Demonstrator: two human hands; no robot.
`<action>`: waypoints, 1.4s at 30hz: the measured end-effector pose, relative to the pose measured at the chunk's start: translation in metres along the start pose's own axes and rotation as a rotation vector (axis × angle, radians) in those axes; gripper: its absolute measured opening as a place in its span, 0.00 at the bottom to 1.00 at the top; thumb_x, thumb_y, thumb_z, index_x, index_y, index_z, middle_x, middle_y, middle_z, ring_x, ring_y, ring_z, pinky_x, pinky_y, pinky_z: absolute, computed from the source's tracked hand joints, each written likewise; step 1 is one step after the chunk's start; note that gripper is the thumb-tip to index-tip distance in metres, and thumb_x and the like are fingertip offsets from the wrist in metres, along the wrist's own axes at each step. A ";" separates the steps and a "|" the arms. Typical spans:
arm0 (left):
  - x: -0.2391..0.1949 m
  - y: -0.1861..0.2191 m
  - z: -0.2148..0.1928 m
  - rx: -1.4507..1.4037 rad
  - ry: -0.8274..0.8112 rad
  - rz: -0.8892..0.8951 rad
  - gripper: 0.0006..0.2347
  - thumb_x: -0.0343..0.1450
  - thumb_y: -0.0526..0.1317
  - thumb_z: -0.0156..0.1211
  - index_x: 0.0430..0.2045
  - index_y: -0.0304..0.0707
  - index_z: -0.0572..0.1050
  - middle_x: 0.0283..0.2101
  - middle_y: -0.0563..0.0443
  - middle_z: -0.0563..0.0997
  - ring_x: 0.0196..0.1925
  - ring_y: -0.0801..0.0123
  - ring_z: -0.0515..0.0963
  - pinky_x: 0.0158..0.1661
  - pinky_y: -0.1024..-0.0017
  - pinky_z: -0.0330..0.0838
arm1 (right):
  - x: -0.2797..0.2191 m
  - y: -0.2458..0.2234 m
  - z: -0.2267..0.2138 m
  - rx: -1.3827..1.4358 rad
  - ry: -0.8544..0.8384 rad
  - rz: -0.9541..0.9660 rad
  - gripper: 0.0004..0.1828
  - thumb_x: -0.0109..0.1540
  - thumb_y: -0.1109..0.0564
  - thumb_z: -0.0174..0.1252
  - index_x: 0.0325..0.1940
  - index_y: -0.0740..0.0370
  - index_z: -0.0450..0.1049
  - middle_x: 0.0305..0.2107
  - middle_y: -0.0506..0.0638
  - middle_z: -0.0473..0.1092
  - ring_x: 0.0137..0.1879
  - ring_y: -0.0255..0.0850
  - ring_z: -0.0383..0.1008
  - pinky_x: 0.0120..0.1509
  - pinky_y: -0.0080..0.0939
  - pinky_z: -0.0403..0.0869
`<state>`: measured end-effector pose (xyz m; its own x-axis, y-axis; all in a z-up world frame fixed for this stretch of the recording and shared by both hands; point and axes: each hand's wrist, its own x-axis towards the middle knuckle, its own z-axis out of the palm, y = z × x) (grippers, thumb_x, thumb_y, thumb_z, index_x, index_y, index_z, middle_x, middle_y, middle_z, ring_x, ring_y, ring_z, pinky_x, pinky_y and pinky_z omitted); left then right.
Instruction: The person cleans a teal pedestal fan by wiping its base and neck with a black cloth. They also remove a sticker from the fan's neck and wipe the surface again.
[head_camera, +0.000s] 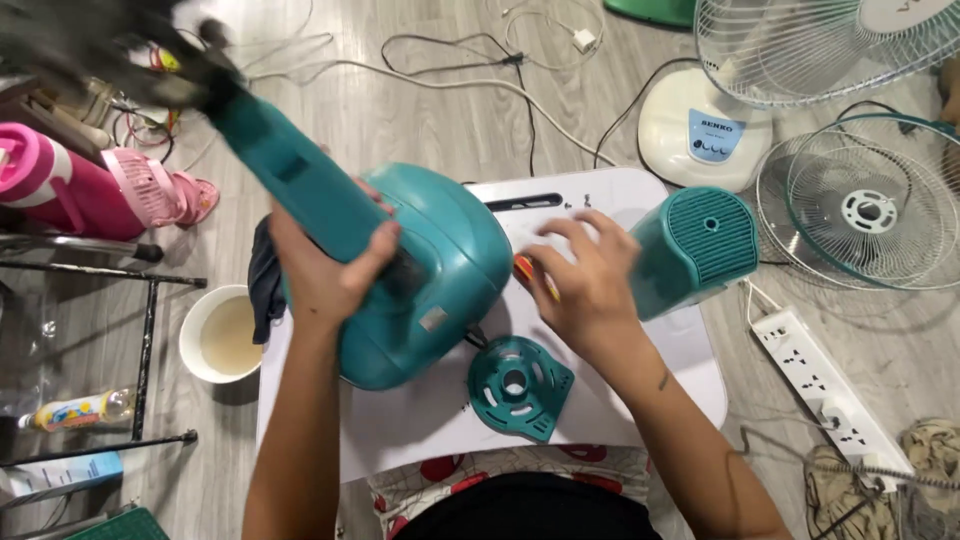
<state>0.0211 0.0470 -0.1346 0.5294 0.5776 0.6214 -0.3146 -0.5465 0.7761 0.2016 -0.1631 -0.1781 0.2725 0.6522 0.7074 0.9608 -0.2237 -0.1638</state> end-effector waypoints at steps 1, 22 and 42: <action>0.002 0.003 -0.004 -0.009 0.005 0.058 0.33 0.66 0.29 0.74 0.65 0.29 0.59 0.41 0.32 0.79 0.41 0.53 0.85 0.49 0.55 0.81 | 0.005 -0.002 0.005 0.080 -0.052 -0.009 0.05 0.59 0.52 0.66 0.38 0.43 0.79 0.42 0.40 0.72 0.58 0.52 0.69 0.61 0.52 0.63; 0.003 0.024 -0.061 0.389 0.216 0.101 0.38 0.73 0.27 0.70 0.72 0.36 0.46 0.51 0.32 0.79 0.47 0.52 0.86 0.55 0.61 0.82 | 0.080 0.042 0.083 0.713 -0.608 0.045 0.01 0.57 0.62 0.66 0.33 0.61 0.81 0.32 0.47 0.75 0.35 0.39 0.72 0.43 0.39 0.72; -0.027 -0.025 0.072 0.695 0.355 0.025 0.32 0.62 0.39 0.78 0.57 0.29 0.65 0.42 0.27 0.76 0.40 0.28 0.81 0.41 0.39 0.75 | -0.008 0.042 -0.028 1.830 0.021 -0.090 0.34 0.57 0.27 0.61 0.18 0.61 0.74 0.10 0.52 0.69 0.15 0.40 0.67 0.19 0.38 0.69</action>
<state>0.0712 0.0015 -0.1787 0.2078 0.6556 0.7259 0.3047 -0.7486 0.5889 0.2383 -0.1984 -0.1718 0.2362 0.6045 0.7608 -0.1822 0.7966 -0.5763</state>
